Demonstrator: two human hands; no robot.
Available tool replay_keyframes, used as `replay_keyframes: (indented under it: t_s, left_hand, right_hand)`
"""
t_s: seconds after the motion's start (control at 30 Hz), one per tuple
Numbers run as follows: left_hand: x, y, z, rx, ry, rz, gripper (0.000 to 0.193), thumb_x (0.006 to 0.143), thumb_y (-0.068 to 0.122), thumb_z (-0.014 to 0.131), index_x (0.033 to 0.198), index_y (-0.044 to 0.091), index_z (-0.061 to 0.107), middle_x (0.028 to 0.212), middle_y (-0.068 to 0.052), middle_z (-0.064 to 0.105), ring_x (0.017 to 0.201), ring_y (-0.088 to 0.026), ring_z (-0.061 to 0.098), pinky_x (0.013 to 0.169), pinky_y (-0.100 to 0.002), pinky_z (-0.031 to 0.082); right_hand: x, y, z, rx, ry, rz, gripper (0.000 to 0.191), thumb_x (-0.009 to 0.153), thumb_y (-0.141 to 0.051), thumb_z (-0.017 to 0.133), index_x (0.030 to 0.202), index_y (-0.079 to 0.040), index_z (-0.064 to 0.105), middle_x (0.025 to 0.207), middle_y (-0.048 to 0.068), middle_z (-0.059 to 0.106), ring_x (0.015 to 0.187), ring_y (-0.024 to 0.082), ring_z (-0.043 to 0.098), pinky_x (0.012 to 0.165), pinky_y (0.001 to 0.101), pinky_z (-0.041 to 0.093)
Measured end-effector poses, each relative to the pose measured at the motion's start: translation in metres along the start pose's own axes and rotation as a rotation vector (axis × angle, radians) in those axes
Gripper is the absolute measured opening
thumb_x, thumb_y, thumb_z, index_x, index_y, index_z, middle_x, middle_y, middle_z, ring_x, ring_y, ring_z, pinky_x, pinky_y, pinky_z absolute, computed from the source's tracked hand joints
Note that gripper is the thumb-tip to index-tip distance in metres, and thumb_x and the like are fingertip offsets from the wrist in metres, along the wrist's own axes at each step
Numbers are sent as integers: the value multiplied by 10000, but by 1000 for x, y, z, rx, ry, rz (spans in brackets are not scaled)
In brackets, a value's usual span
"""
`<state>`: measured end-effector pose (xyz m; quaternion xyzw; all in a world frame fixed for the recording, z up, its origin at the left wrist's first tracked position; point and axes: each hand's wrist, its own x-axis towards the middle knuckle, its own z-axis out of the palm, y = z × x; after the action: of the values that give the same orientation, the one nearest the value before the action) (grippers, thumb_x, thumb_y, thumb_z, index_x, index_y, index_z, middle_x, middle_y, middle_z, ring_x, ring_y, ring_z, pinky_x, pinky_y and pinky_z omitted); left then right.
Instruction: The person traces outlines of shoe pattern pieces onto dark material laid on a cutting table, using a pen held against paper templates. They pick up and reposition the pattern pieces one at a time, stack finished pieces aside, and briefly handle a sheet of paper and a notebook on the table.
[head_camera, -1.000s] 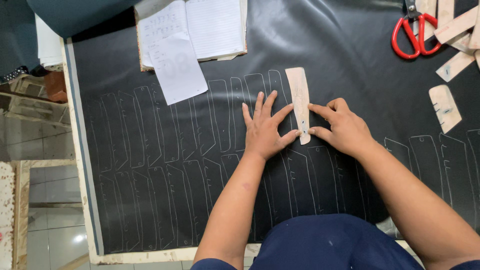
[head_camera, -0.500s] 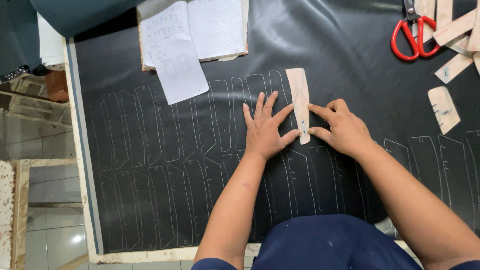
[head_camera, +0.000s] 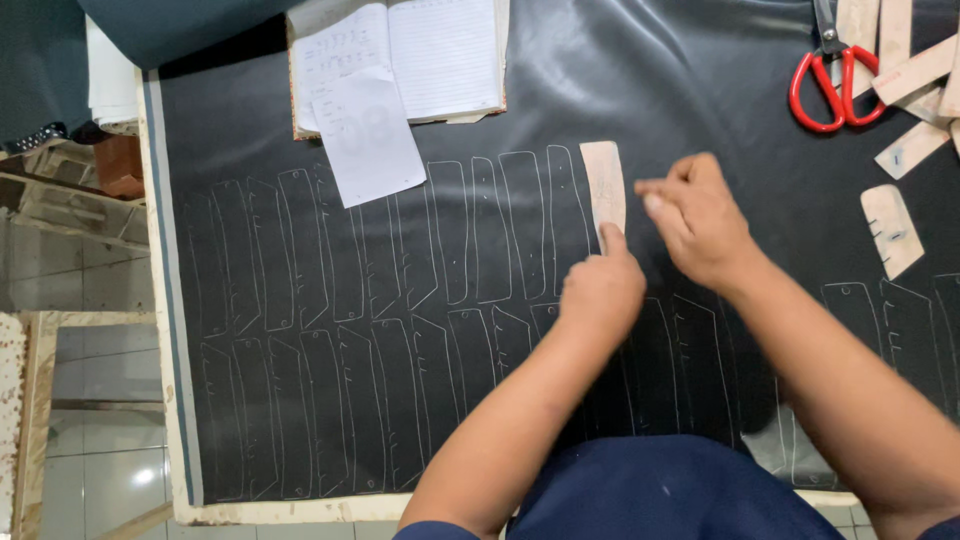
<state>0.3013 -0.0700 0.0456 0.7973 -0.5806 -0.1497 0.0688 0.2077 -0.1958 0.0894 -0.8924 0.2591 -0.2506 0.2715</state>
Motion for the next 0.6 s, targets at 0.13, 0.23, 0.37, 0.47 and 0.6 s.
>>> replay_keyframes:
  t_s: [0.13, 0.23, 0.37, 0.47, 0.6]
  left_hand:
    - [6, 17, 9, -364, -38, -283, 790, 919, 123, 529, 1561, -134, 148, 908, -363, 685, 796, -471, 711, 710, -528, 601]
    - [7, 16, 13, -418, -117, -343, 728, 968, 141, 470, 1568, -66, 112, 916, -355, 688, 776, -473, 713, 686, -527, 603]
    - [7, 7, 30, -380, -12, -243, 693, 957, 118, 506, 1505, -157, 186, 861, -341, 685, 731, -468, 709, 637, -507, 599]
    - [4, 2, 42, -304, 44, -144, 552, 991, 136, 512, 1402, -173, 314, 836, -282, 699, 710, -431, 727, 614, -492, 602]
    - [1, 1, 30, -274, 141, -144, 585, 938, 134, 547, 1397, -166, 342, 733, -260, 674, 638, -430, 709, 550, -494, 596]
  right_hand:
    - [31, -26, -10, -96, -165, 91, 255, 1025, -280, 611, 1113, -92, 758, 1015, 148, 661, 993, 350, 649, 876, 444, 509]
    - [49, -40, -5, -33, -402, 149, 280, 970, -299, 610, 1073, -66, 727, 1050, 144, 705, 998, 359, 668, 855, 453, 514]
    - [56, -44, 8, -94, -585, 147, 293, 962, -319, 609, 1072, -66, 708, 1025, 155, 727, 976, 368, 683, 850, 464, 524]
    - [55, -43, 18, -94, -570, 123, 291, 964, -320, 609, 1069, -70, 716, 1004, 159, 734, 957, 376, 689, 838, 473, 531]
    - [57, -35, 28, -161, -560, 143, 292, 965, -327, 613, 1060, -73, 721, 1009, 143, 739, 937, 364, 704, 823, 472, 546]
